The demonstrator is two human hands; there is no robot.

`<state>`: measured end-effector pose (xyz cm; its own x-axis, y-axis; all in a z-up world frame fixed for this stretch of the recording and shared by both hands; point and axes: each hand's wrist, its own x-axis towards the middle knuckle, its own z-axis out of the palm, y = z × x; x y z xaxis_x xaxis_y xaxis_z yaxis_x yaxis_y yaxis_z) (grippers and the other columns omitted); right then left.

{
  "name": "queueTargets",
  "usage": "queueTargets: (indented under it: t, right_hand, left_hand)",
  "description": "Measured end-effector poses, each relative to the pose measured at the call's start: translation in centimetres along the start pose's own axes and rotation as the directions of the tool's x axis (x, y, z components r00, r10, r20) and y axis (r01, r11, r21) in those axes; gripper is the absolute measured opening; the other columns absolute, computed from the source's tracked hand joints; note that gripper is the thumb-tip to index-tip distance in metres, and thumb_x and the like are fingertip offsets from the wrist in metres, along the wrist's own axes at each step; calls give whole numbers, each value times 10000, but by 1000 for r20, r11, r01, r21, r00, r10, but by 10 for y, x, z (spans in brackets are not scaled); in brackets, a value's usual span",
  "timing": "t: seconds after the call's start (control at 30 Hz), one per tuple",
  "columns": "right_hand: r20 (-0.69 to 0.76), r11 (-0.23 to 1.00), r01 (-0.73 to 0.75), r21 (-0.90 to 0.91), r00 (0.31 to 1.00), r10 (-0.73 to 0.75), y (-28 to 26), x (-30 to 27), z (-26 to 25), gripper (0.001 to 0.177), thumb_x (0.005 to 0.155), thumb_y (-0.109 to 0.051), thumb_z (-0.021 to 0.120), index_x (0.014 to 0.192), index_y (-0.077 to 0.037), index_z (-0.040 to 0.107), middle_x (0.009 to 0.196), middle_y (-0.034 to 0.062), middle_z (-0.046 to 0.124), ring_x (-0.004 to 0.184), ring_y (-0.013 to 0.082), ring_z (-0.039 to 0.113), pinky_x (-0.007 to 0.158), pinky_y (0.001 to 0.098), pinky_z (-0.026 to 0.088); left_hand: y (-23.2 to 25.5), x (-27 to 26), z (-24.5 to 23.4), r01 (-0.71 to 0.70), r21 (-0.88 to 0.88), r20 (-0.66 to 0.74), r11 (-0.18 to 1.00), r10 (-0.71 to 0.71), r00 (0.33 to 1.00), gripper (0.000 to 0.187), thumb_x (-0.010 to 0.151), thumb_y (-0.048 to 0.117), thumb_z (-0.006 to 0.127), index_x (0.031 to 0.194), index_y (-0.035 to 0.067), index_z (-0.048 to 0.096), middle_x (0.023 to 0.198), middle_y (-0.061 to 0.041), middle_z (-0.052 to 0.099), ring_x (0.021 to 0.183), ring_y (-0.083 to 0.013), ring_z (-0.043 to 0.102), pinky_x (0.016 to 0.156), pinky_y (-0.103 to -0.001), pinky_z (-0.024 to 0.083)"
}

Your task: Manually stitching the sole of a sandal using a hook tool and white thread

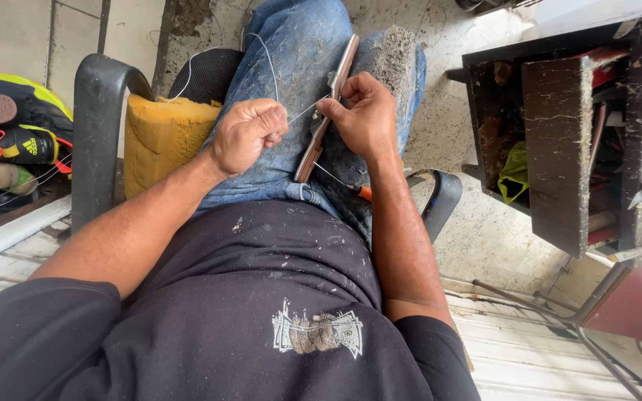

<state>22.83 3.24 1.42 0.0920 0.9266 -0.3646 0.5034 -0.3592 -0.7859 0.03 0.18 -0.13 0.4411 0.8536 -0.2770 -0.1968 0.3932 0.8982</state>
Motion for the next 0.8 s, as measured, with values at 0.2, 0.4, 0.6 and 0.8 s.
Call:
queueTargets:
  t: [0.2, 0.4, 0.6, 0.8]
  right_hand:
    - [-47, 947, 221, -232, 970, -238, -1, -40, -61, 775, 786, -628, 772, 1306, -95, 555, 1245, 134, 608, 921, 195, 620, 725, 332, 567]
    - [209, 786, 380, -488, 925, -317, 35, -116, -72, 413, 821, -358, 891, 1104, -120, 708, 981, 89, 639, 849, 266, 621, 701, 403, 534]
    - [231, 802, 269, -533, 958, -168, 75, -148, -37, 235, 865, -324, 730, 962, -156, 597, 935, 111, 578, 796, 372, 614, 651, 507, 479]
    - [396, 825, 391, -409, 890, -225, 55, -159, -61, 351, 995, -324, 621, 1311, -172, 604, 1005, 152, 491, 931, 382, 564, 681, 522, 489]
  left_hand:
    - [19, 18, -17, -226, 232, -105, 946, 256, 961, 60, 1007, 60, 562, 970, 13, 572, 998, -153, 588, 907, -228, 599, 775, -304, 543]
    - [42, 42, 30, -54, 795, -115, 604, 237, 965, 623, 845, 296, 846, 1292, 63, 479, 985, -113, 678, 775, -250, 681, 637, -390, 524]
    - [19, 74, 56, -52, 959, 21, 278, 114, 993, 608, 854, 312, 715, 1379, 100, 494, 925, -235, 731, 798, -544, 678, 636, -618, 516]
    - [62, 87, 25, -445, 844, 359, 299, 302, 883, 580, 947, 90, 794, 1504, -56, 720, 1115, -178, 723, 910, -320, 613, 789, -433, 498]
